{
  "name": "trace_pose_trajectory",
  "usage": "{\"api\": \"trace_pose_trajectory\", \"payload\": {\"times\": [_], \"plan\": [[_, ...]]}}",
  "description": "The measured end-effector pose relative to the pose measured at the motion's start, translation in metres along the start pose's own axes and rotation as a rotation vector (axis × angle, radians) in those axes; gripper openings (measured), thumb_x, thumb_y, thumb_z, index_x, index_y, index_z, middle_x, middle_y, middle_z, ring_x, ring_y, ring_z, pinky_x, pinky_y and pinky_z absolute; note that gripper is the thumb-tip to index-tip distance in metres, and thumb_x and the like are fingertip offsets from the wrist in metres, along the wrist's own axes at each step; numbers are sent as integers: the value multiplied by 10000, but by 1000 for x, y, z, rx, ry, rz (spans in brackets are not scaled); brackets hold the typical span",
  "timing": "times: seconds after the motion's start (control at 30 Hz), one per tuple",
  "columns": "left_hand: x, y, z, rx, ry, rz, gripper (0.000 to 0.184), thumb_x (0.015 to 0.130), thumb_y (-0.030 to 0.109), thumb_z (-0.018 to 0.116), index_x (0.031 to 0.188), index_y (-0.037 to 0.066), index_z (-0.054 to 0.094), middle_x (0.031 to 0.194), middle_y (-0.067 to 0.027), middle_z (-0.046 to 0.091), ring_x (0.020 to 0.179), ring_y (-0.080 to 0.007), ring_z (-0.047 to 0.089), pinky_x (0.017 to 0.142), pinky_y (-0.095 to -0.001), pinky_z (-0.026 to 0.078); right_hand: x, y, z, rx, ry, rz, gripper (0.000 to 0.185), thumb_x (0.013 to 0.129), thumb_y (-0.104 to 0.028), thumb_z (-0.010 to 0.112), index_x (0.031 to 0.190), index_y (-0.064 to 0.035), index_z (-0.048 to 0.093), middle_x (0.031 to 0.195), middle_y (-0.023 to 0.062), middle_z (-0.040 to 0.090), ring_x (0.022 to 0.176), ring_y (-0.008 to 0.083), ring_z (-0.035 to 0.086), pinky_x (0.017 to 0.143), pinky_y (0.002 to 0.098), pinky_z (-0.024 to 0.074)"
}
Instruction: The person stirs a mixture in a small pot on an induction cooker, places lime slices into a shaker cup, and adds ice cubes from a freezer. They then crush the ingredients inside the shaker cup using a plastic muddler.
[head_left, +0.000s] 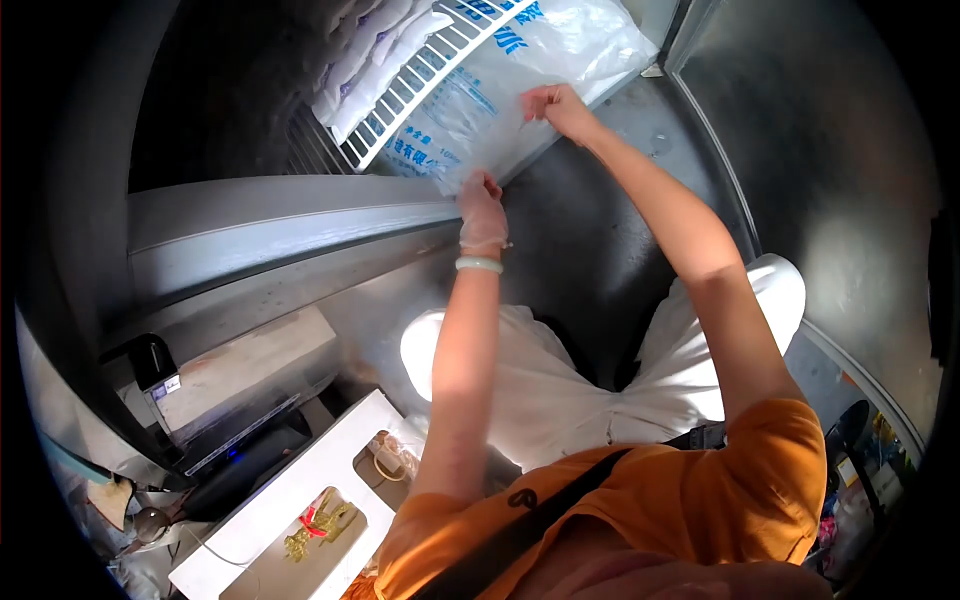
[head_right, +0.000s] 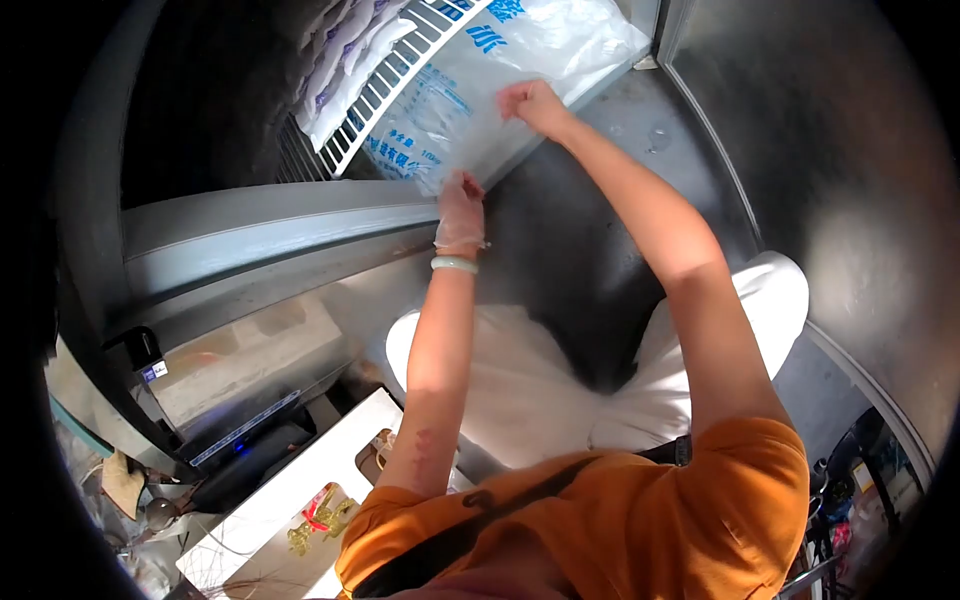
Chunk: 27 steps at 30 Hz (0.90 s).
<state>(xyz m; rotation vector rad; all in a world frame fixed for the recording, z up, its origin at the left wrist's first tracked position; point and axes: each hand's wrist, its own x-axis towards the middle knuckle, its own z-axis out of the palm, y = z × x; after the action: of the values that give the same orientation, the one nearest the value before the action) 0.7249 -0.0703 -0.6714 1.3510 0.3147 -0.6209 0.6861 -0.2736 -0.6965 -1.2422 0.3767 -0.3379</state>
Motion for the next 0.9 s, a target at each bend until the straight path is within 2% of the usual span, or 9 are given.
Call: {"api": "trace_pose_trajectory", "payload": {"times": [0.03, 0.1, 0.17, 0.23, 0.37, 0.5, 0.6, 0.77, 0.9], "plan": [[9, -6, -10, 372, -73, 215, 145, 828, 104, 493, 687, 74, 502, 628, -19, 455, 593, -134, 441, 558, -257, 364, -7, -15, 0, -4, 6, 7, 229, 807, 12, 589, 1014, -13, 682, 796, 59, 668, 697, 178, 621, 686, 285, 462], [19, -2, -6, 736, -158, 437, 139, 821, 91, 500, 684, 71, 499, 629, -21, 455, 597, -138, 444, 560, -261, 364, -18, -67, 6, -961, 270, -141, 159, 783, -123, 633, 892, -22, 689, 771, 69, 669, 750, 200, 610, 736, 271, 408], [18, 20, 14, -275, 66, -36, 139, 812, 66, 507, 673, 74, 494, 627, -21, 452, 596, -147, 444, 577, -257, 363, -8, -66, -5, -1304, 281, -415, 129, 755, -139, 623, 826, -50, 683, 760, 62, 661, 778, 200, 599, 757, 283, 397], [25, 26, 14, -272, 67, -51, 136, 810, 65, 515, 676, 79, 494, 632, -18, 452, 605, -145, 444, 588, -254, 362, 6, -60, -17, -1784, 331, -837, 77, 689, -153, 586, 641, -126, 639, 732, 21, 636, 807, 162, 570, 776, 304, 395], [15, 26, 19, -261, 24, -10, 131, 829, 81, 522, 701, 82, 496, 656, -8, 447, 633, -132, 439, 610, -248, 357, 34, -30, -26, -2026, -185, -806, 107, 695, -156, 596, 603, -164, 650, 723, 2, 647, 751, 162, 585, 778, 288, 399], [7, 24, 14, -257, -6, -33, 137, 854, 100, 517, 720, 83, 494, 679, -4, 443, 644, -123, 431, 611, -245, 351, 27, -11, 9, -2052, -231, -773, 91, 691, -163, 605, 617, -179, 655, 709, -1, 650, 728, 166, 587, 803, 274, 386], [13, 16, 18, -221, -12, -25, 151, 874, 107, 510, 726, 83, 494, 689, -4, 443, 642, -117, 431, 608, -239, 351, 13, -10, 38, -1909, 18, -722, 88, 696, -171, 607, 623, -189, 654, 703, -2, 652, 730, 164, 588, 811, 297, 360], [19, 13, 3, -175, -96, -66, 149, 882, 77, 547, 736, 64, 523, 673, -13, 490, 597, -116, 462, 564, -235, 380, 4, 16, 51, -1145, -14, -266, 51, 706, -178, 650, 671, -172, 687, 706, 30, 656, 744, 212, 609, 782, 337, 320], [21, 5, -3, -195, -78, -81, 143, 883, 85, 556, 745, 66, 525, 679, -10, 495, 607, -117, 464, 567, -246, 384, 16, 14, 45, -929, 31, -115, 42, 704, -153, 678, 719, -133, 711, 729, 49, 675, 734, 198, 623, 755, 317, 370]]}}
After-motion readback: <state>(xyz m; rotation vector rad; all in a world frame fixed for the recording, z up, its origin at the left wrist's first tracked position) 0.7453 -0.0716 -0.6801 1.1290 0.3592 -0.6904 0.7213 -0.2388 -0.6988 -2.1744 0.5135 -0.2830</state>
